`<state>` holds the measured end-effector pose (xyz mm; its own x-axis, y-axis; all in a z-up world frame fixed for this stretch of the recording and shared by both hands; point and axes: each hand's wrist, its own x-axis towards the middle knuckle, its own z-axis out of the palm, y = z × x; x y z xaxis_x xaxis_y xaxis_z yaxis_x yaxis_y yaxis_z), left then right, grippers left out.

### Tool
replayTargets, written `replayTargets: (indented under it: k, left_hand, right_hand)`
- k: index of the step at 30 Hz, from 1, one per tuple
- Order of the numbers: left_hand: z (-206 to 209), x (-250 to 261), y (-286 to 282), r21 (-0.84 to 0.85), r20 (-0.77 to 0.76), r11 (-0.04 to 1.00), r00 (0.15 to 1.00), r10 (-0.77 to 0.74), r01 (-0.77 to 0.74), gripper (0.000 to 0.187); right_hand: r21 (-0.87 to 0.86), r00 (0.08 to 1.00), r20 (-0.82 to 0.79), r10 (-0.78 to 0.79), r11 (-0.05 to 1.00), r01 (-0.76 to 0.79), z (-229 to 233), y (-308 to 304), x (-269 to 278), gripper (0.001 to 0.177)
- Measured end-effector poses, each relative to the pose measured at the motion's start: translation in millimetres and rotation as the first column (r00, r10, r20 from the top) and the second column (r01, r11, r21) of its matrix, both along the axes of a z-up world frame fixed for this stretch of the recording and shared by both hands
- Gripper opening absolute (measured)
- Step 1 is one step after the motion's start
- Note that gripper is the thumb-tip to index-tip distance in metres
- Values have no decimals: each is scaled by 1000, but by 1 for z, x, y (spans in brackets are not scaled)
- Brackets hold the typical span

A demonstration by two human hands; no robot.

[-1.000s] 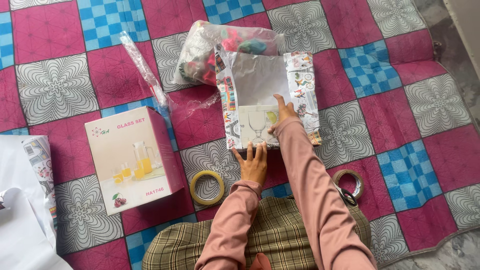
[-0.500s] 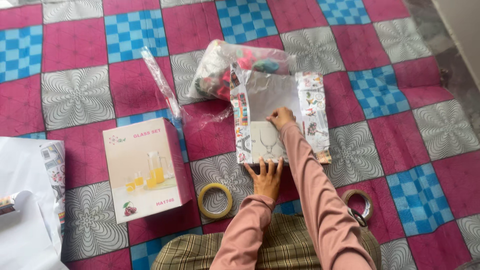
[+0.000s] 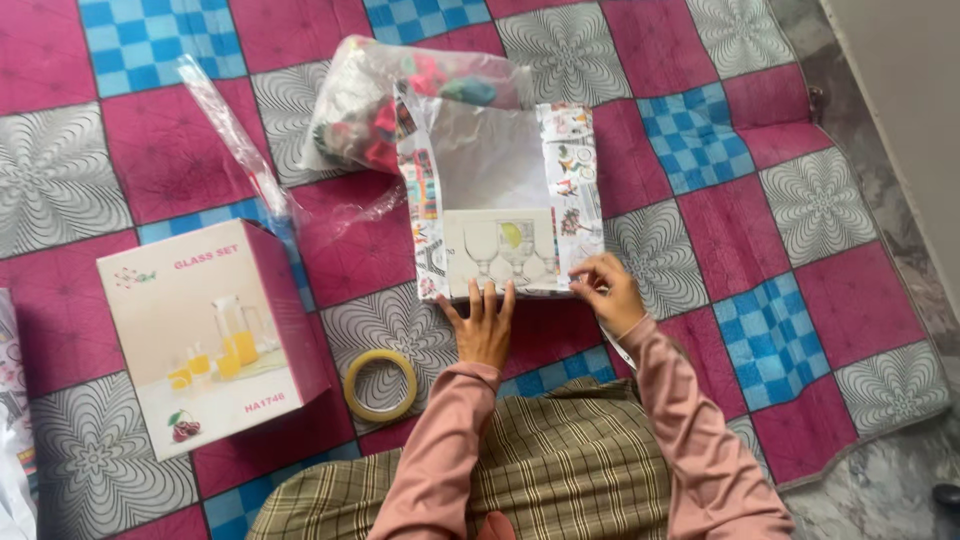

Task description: The person wraps a rectangular box with patterned wrapping paper. They fold the paper around the box, secure it with clear tape, and trim excess paper with scissors. The person sits on a patterned mat on the floor during the task.

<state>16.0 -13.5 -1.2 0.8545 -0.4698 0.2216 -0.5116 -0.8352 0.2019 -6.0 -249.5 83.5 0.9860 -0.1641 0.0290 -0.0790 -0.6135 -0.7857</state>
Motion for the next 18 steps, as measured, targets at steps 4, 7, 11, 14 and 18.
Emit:
replayTargets:
  k: [4, 7, 11, 14, 18]
  left_hand:
    - [-1, 0, 7, 81, 52, 984, 985, -164, 159, 69]
    - [7, -4, -1, 88, 28, 933, 935, -353, 350, 70]
    - [4, 6, -6, -13, 33, 911, 910, -413, 413, 64]
    - [-3, 8, -3, -8, 37, 914, 914, -405, 405, 65]
    - [-7, 8, -9, 95, 67, 933, 933, -354, 348, 70]
  right_hand:
    - [5, 995, 94, -14, 1000, 14, -17, 10, -33, 27]
    - [-18, 991, 117, -60, 998, 62, -16, 1, -30, 33]
    - [131, 995, 87, -39, 991, 27, -22, -3, -25, 35]
    - [80, 999, -2, -37, 996, 37, -28, 3, -25, 29]
    - [-109, 986, 148, 77, 992, -61, -24, 11, -11, 23]
